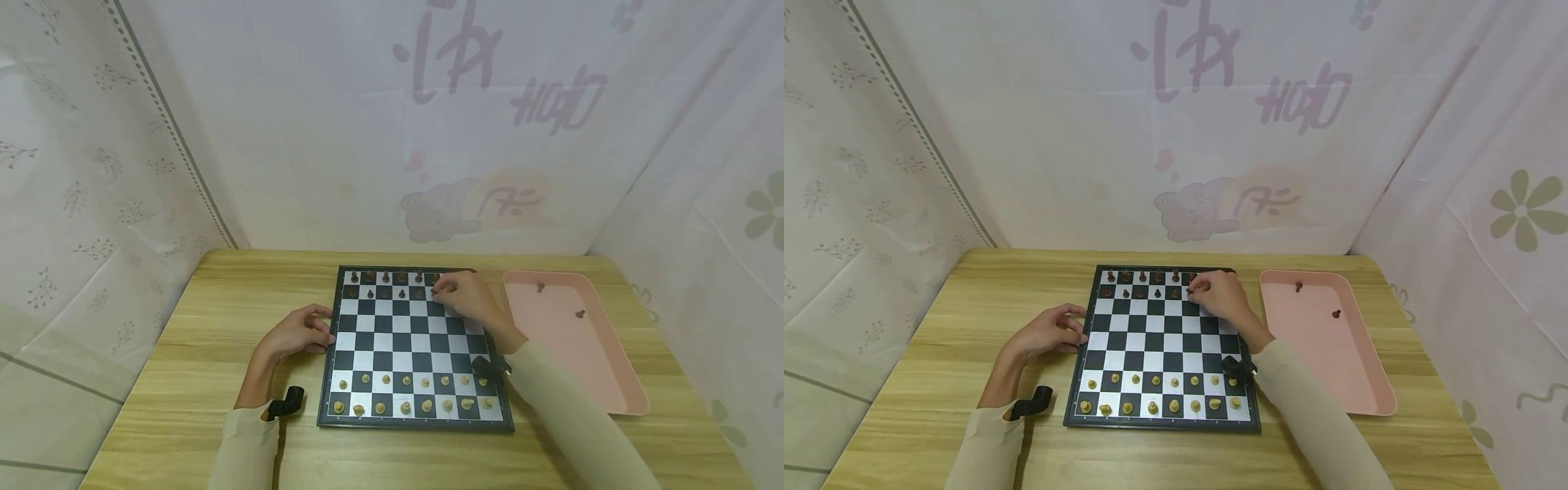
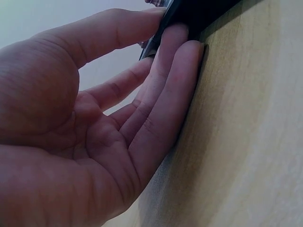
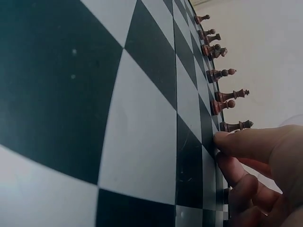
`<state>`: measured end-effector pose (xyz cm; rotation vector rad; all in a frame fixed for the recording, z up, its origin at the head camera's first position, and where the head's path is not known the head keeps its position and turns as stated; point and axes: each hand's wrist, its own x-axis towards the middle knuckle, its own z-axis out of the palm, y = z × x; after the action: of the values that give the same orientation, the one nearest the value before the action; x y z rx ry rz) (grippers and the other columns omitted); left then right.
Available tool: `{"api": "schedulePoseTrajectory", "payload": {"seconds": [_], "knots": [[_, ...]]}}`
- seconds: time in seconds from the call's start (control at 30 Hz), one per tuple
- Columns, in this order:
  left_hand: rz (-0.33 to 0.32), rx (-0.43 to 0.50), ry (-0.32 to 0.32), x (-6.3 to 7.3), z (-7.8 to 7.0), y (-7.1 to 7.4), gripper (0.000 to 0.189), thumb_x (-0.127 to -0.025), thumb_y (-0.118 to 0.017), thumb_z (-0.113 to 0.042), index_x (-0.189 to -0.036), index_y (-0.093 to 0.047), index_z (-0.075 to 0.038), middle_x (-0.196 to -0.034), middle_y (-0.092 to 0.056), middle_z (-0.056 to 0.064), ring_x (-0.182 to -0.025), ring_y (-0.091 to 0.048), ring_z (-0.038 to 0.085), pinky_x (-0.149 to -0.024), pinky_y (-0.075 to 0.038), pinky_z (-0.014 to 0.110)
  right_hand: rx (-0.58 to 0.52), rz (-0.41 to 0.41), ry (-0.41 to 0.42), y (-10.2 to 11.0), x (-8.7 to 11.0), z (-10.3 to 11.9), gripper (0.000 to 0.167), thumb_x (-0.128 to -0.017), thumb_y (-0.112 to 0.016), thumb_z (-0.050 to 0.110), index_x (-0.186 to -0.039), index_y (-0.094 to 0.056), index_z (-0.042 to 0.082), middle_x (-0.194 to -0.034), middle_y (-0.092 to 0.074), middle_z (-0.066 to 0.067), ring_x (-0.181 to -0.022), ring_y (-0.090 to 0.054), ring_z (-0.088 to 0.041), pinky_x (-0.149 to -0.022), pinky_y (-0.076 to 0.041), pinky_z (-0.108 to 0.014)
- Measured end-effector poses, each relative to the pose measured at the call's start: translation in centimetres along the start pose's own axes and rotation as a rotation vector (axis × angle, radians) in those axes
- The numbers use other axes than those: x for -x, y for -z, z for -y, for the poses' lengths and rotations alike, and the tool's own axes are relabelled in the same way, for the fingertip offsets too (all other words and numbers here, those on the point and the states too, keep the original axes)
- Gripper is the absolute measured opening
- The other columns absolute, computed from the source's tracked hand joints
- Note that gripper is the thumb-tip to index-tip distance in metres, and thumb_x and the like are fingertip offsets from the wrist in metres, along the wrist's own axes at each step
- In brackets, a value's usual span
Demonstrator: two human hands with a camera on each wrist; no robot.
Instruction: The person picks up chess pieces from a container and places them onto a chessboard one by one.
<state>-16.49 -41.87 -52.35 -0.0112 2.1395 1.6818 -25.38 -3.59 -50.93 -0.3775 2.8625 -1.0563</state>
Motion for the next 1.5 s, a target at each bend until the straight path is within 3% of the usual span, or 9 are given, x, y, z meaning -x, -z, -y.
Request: {"api": "schedulePoseTrajectory", "payload": {"seconds": [0.3,0.43,0.57,0.7,0.83,0.97,1.1,1.2,1.5], "knots": [[-0.009,0.009,-0.033,0.2,-0.2,-0.3,0.060,-0.092,-0.078,0.006,-0.146,-0.053,0.010,-0.107,-0.066,0.019,-0.089,-0.071,0.025,-0.081,-0.065,0.043,0.030,-0.006,-0.011,0.3,0.5,0.3,0.014,-0.093,-0.085,0.018,-0.104,-0.084,0.009,-0.082,-0.075,0.000,-0.077,-0.067,-0.021,-0.068,-0.052,-0.037],[-0.042,-0.003,-0.054,0.2,0.0,-0.4,0.067,-0.090,-0.080,0.005,-0.151,-0.051,0.007,-0.111,-0.067,0.022,-0.091,-0.072,0.028,-0.082,-0.065,0.042,0.019,-0.010,-0.043,1.1,1.0,-0.1,0.021,-0.097,-0.082,0.026,-0.110,-0.082,0.011,-0.095,-0.076,-0.004,-0.088,-0.068,-0.025,-0.076,-0.055,-0.041],[-0.059,-0.023,-0.086,0.3,0.3,-0.2,0.069,-0.088,-0.080,0.003,-0.152,-0.054,0.002,-0.115,-0.067,0.023,-0.094,-0.071,0.031,-0.083,-0.063,0.040,0.012,-0.054,-0.076,3.1,2.0,-0.9,0.024,-0.102,-0.077,0.031,-0.116,-0.080,0.011,-0.110,-0.076,-0.010,-0.100,-0.068,-0.032,-0.086,-0.057,-0.051],[-0.065,-0.062,-0.113,0.3,0.5,0.1,0.062,-0.088,-0.081,0.001,-0.146,-0.061,-0.001,-0.115,-0.068,0.021,-0.097,-0.069,0.031,-0.083,-0.059,0.038,0.029,-0.137,-0.109,5.7,3.2,-2.9,0.029,-0.106,-0.073,0.035,-0.121,-0.079,0.010,-0.116,-0.076,-0.015,-0.106,-0.067,-0.037,-0.094,-0.051,-0.061],[-0.065,-0.090,-0.130,0.4,0.4,0.2,0.060,-0.088,-0.082,-0.001,-0.146,-0.062,0.000,-0.116,-0.068,0.020,-0.098,-0.068,0.030,-0.084,-0.057,0.037,0.007,-0.199,-0.137,8.2,4.3,-5.6,0.039,-0.108,-0.070,0.040,-0.128,-0.077,0.007,-0.123,-0.075,-0.019,-0.111,-0.066,-0.038,-0.091,-0.053,-0.055],[-0.054,-0.081,-0.139,0.5,0.2,0.1,0.063,-0.089,-0.081,0.000,-0.148,-0.059,0.002,-0.118,-0.067,0.022,-0.098,-0.067,0.030,-0.084,-0.058,0.038,0.051,-0.238,-0.154,10.3,5.4,-9.0,0.047,-0.108,-0.068,0.050,-0.133,-0.076,0.011,-0.127,-0.075,-0.017,-0.115,-0.067,-0.037,-0.090,-0.052,-0.050],[-0.055,-0.081,-0.131,0.4,0.2,0.2,0.063,-0.089,-0.081,0.000,-0.148,-0.060,0.001,-0.117,-0.068,0.021,-0.098,-0.067,0.030,-0.084,-0.057,0.038,0.136,-0.262,-0.070,11.6,5.9,-12.4,0.037,-0.109,-0.069,0.036,-0.133,-0.076,0.010,-0.122,-0.077,-0.018,-0.102,-0.071,-0.037,-0.083,-0.053,-0.048],[-0.064,-0.082,-0.115,0.2,0.2,0.2,0.062,-0.088,-0.082,0.000,-0.146,-0.062,-0.001,-0.116,-0.068,0.019,-0.099,-0.067,0.031,-0.084,-0.056,0.037,0.148,-0.279,-0.029,12.1,6.0,-13.7,0.027,-0.106,-0.070,0.019,-0.128,-0.079,0.007,-0.118,-0.078,-0.019,-0.096,-0.072,-0.038,-0.078,-0.053,-0.046],[-0.039,-0.043,-0.120,0.4,0.0,-0.2,0.063,-0.089,-0.081,0.003,-0.148,-0.059,0.002,-0.117,-0.067,0.023,-0.098,-0.066,0.031,-0.084,-0.057,0.037,0.182,-0.291,-0.023,12.1,5.9,-15.2,0.027,-0.100,-0.062,0.005,-0.116,-0.084,0.007,-0.117,-0.079,-0.020,-0.110,-0.071,-0.047,-0.088,-0.052,-0.059]]}}
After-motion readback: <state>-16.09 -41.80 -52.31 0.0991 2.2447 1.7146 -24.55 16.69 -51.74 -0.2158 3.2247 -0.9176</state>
